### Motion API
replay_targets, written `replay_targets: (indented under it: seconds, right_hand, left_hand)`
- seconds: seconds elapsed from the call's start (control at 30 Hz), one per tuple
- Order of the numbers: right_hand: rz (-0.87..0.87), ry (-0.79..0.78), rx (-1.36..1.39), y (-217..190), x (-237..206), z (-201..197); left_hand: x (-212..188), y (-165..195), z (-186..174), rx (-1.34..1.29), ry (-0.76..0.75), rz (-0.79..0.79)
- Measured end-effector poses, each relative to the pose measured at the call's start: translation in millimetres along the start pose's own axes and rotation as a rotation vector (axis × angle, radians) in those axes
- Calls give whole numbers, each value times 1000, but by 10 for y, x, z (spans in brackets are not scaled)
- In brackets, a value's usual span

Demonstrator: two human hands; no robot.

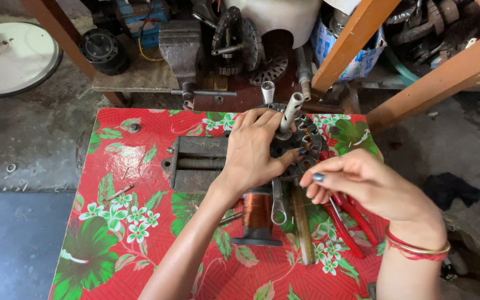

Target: The person winds copper wire around the slots of a motor armature held in a bench vise. They use a yellow-handled screwdriver to push the wire into the slots and a wooden stick to press the wire down. The person continues winding and adjusting the wire throughout the clip.

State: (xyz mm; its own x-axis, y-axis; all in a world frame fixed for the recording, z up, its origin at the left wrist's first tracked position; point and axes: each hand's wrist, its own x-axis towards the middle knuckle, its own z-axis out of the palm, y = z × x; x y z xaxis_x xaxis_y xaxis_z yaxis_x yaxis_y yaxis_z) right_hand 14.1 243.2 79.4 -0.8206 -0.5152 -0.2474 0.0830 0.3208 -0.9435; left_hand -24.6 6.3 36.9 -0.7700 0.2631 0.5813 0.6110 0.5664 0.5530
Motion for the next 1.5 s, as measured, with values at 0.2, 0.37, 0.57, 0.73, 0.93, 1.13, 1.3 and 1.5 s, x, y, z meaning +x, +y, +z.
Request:
replay_targets:
  seconds: [0.2, 0.37, 0.57, 0.73, 0.93, 1.13, 1.3, 1.5]
  right_hand:
    - [-92, 131, 146, -74, -167, -100]
    - [-205, 204, 231, -124, -213, -78]
    - [-340, 289, 173, -118, -80, 55]
    - [-337, 278, 212, -65, 159, 119]
    - [-306, 231, 191, 8, 369, 166]
    - [-373, 238, 211, 52, 387, 156]
    - [-409, 273, 322, 63, 364, 73]
    - [-150, 441, -17, 91, 352, -69]
  left_hand:
    - [-9, -3, 5, 18, 15, 6]
    - [-13, -4, 0, 18, 4, 0]
    - [-7, -12, -4, 31, 6, 27]
    - [-27, -42, -43, -64, -52, 18]
    - [-20, -63, -83, -40, -52, 78]
    - [-13, -32, -43, 1, -56, 16]
    - [-10, -65, -51, -6, -66, 71]
    - [-23, -73, -81, -40, -79, 73]
